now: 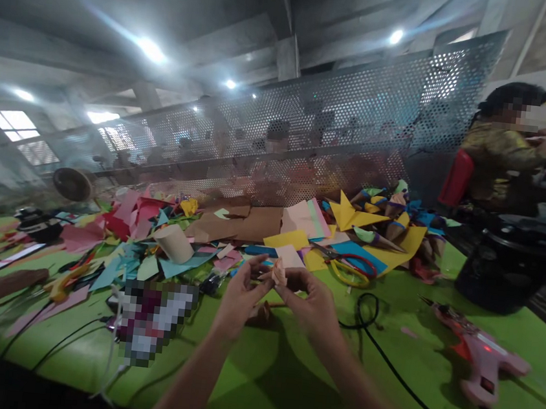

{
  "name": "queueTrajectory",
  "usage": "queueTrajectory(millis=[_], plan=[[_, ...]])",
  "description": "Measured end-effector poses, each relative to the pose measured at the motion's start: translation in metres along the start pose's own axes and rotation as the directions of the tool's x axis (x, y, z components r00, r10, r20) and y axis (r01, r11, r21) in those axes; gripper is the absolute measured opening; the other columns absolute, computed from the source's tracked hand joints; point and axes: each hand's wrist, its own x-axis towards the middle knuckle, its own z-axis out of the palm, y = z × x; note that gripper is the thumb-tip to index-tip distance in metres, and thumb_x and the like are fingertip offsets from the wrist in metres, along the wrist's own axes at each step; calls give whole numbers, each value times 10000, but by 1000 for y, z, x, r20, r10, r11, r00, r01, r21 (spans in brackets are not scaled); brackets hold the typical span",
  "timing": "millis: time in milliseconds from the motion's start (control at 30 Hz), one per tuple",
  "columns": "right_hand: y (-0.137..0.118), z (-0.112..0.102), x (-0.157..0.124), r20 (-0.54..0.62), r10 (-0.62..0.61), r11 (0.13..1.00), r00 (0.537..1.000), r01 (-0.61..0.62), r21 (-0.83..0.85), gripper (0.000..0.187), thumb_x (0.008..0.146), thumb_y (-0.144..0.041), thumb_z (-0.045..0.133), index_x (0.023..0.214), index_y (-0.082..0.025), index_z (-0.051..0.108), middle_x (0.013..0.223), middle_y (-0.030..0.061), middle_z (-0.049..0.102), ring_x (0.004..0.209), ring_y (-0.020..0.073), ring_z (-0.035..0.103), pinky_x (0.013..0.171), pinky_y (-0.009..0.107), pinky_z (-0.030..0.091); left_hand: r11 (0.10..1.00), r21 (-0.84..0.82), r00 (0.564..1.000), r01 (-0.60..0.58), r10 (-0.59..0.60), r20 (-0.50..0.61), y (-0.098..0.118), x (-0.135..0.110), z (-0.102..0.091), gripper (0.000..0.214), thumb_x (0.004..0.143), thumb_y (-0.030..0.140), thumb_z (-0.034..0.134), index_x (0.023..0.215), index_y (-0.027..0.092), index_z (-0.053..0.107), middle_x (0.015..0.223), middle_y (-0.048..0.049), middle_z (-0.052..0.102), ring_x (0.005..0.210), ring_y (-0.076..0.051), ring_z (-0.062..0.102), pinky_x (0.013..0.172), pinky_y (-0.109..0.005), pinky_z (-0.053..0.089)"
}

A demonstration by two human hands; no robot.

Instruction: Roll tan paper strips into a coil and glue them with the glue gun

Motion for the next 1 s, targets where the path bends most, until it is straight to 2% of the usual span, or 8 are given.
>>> queueTrajectory(millis=[67,167,267,333,467,633,800,1000], plan=[[0,0,1,-6,15,1000,1000,-15,25,342,679,-472,788,852,-191,698,831,75,718,776,230,654,720,355,540,998,57,1000,-6,5,23,0,-2,2,226,780,281,702,972,165,672,931,-67,704,865,-183,641,774,-286,486],[0,-1,2,-25,28,999,999,-26,45,353,661,-483,797,833,-193,694,817,69,717,736,212,640,662,329,533,973,209,993,-95,108,-53,2,-9,8,116,806,273,672,814,158,687,826,-50,692,811,-180,632,761,-285,481],[0,-3,3,-41,13,999,999,-11,48,357,656,-477,801,840,-191,693,817,66,728,738,210,647,674,324,529,929,304,969,-210,239,-60,8,-18,14,138,851,279,628,853,167,708,886,-60,690,872,-188,627,806,-290,477],[-1,-5,3,-54,19,997,998,-15,73,356,644,-462,814,839,-191,692,824,65,735,763,218,662,715,335,530,932,278,968,-232,249,-27,12,-23,15,204,898,298,567,944,176,723,971,-77,691,937,-194,624,852,-299,474],[-2,-5,4,-59,48,992,997,-41,118,348,623,-440,835,829,-195,701,830,62,747,768,221,676,741,347,529,984,137,993,-113,116,-15,14,-21,11,289,926,342,506,921,170,739,954,-75,694,898,-189,623,830,-299,481],[-2,-2,4,-15,65,987,998,-62,146,344,592,-430,857,792,-198,700,808,61,751,745,217,680,709,339,530,987,-105,992,121,-125,-30,6,-11,7,173,754,319,723,825,160,720,792,-22,693,767,-144,610,747,-249,477],[-3,-1,4,13,67,983,998,-68,170,345,578,-440,864,764,-197,704,852,72,757,756,213,684,730,345,540,965,-216,985,150,-164,-49,5,-11,13,282,635,347,825,757,149,666,736,-7,671,692,-116,585,678,-225,463],[-4,-2,4,50,98,984,994,-104,145,375,591,-445,857,840,-195,731,875,75,759,823,243,699,787,376,552,972,-187,981,143,-163,-100,-1,-8,14,270,641,341,811,740,154,644,710,0,664,671,-117,595,675,-231,471]])
